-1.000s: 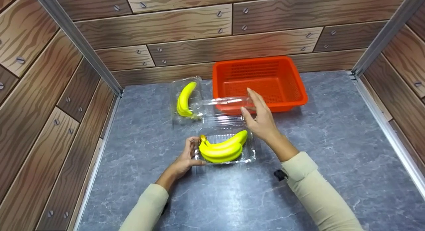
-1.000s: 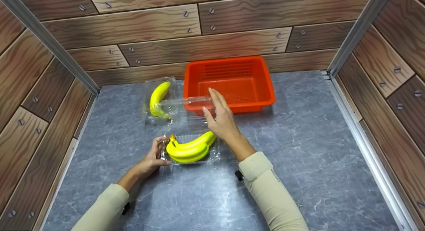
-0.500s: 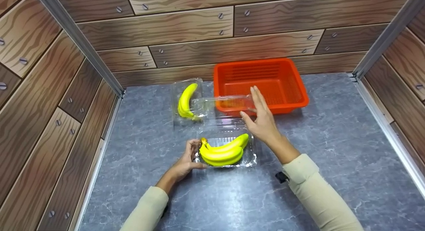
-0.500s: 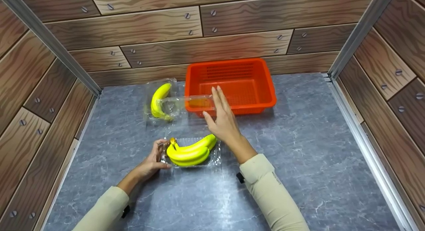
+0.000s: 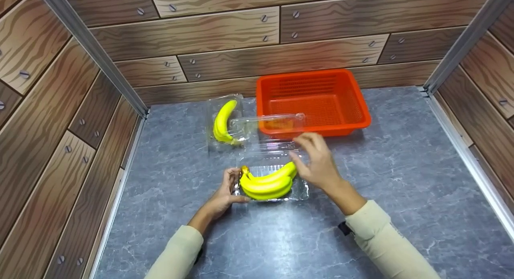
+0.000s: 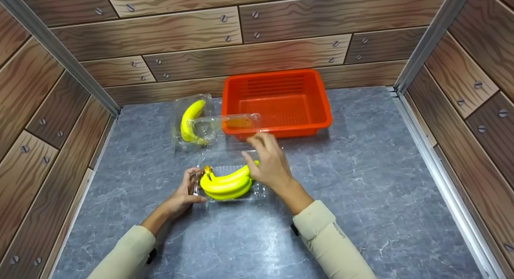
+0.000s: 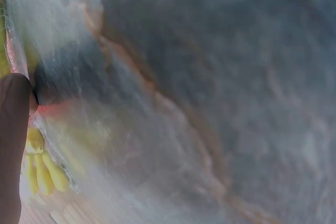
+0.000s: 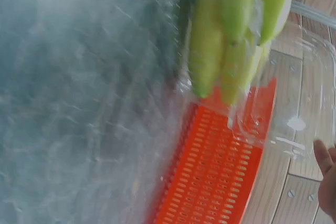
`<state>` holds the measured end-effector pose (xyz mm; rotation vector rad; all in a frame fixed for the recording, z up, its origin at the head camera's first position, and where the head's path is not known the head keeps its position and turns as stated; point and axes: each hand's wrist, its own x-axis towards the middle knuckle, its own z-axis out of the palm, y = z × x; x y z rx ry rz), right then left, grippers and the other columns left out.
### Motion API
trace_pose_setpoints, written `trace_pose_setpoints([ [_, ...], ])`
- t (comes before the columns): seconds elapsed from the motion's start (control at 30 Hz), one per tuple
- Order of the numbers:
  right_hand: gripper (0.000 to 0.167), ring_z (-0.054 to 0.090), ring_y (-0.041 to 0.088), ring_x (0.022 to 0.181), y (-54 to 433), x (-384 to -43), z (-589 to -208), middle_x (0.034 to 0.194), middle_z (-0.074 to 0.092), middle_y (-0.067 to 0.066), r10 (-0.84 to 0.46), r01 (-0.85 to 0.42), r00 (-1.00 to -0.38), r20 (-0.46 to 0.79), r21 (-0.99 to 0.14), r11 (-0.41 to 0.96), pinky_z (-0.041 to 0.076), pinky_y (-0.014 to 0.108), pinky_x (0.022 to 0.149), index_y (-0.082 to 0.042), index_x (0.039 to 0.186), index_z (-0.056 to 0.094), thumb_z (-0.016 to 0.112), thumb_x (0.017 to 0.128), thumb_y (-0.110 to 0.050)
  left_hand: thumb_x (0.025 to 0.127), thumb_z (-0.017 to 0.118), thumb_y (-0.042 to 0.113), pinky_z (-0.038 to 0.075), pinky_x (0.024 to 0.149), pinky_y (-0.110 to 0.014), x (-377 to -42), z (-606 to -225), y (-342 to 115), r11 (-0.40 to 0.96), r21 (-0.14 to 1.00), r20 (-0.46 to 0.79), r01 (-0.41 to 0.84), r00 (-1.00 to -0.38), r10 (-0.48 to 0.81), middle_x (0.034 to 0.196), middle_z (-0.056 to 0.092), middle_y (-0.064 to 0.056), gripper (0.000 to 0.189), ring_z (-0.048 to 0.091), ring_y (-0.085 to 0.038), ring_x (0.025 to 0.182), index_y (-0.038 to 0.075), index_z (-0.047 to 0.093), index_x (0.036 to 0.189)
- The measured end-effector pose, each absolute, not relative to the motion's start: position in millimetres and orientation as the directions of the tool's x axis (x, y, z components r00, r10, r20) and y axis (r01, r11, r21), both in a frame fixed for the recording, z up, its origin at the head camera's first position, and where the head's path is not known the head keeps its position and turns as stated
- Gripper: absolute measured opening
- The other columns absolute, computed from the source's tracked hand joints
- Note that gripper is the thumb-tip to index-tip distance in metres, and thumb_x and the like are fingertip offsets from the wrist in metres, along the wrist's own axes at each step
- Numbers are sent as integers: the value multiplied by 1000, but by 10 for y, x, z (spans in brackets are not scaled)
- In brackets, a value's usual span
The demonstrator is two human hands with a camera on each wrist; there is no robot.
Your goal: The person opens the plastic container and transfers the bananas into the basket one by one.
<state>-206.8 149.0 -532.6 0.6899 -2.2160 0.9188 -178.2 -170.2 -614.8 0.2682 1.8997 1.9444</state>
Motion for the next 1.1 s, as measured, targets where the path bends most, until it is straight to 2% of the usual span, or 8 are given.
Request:
trace_pose_setpoints([
  [0.1, 47, 64, 35, 123, 1463, -2012, -5373, 131, 67, 20, -377, -643, -740, 557, -422, 639, 57, 49, 110, -1, 131, 70, 81, 92, -24, 77, 80, -10, -4, 139, -55, -1770, -6153, -1693, 7, 989, -137, -146, -904, 404, 178, 20, -22, 94, 4, -38, 170, 7, 21, 149],
  [0.2, 62, 56, 38, 141, 1425, -1980, -5391, 153, 58, 18, -498, -582, -813, 302, -441, 683, 50, 58, 119, -13, 148, 62, 81, 94, -37, 77, 80, -10, -5, 138, -55, -1780, -6158, -1683, 3, 990, -129, -139, -906, 402, 178, 18, -22, 94, 3, -38, 170, 6, 22, 149],
  [0.27, 71, 48, 40, 151, 1388, -1971, -5400, 164, 50, 15, -547, -544, -826, 139, -453, 706, 43, 64, 123, -21, 156, 55, 79, 94, -45, 77, 80, -10, -4, 139, -54, -1780, -6160, -1685, 3, 990, -133, -143, -908, 398, 179, 17, -22, 94, 3, -37, 170, 7, 22, 149],
  [0.4, 77, 41, 43, 157, 1317, -1981, -5426, 169, 45, 14, -612, -529, -790, -15, -488, 695, 35, 69, 127, -24, 160, 51, 78, 93, -53, 77, 81, -8, -3, 139, -54, -1778, -6173, -1697, 5, 988, -141, -152, -910, 390, 179, 18, -21, 94, 3, -37, 170, 7, 22, 149],
  [0.67, 64, 47, 43, 153, 1242, -1969, -5445, 163, 53, 15, -697, -594, -716, -46, -485, 642, 32, 68, 128, -19, 156, 56, 69, 98, -42, 77, 82, -8, -2, 139, -53, -1779, -6167, -1675, 2, 988, -142, -153, -914, 380, 178, 20, -21, 94, 6, -37, 170, 7, 23, 149],
  [0.83, 69, 51, 38, 150, 1206, -1943, -5484, 158, 59, 13, -714, -605, -695, -77, -475, 640, 27, 67, 130, -20, 157, 55, 69, 97, -50, 78, 81, -8, -1, 139, -56, -1780, -6172, -1678, 6, 990, -135, -143, -915, 379, 176, 23, -22, 93, 6, -39, 170, 7, 24, 149],
  [0.97, 74, 56, 34, 146, 1184, -1953, -5528, 154, 64, 8, -716, -589, -693, -90, -502, 633, 30, 65, 128, -22, 157, 55, 73, 94, -57, 78, 81, -9, 0, 139, -54, -1778, -6170, -1676, -9, 988, -140, -155, -913, 384, 174, 27, -21, 93, 11, -37, 169, 7, 23, 148],
  [1.1, 71, 62, 32, 139, 1169, -1984, -5548, 148, 69, 7, -705, -561, -704, -87, -541, 626, 38, 60, 121, -21, 154, 59, 76, 93, -53, 77, 82, -9, 3, 140, -53, -1784, -6164, -1674, -23, 987, -140, -161, -912, 386, 171, 31, -21, 94, 18, -36, 167, 6, 22, 148],
])
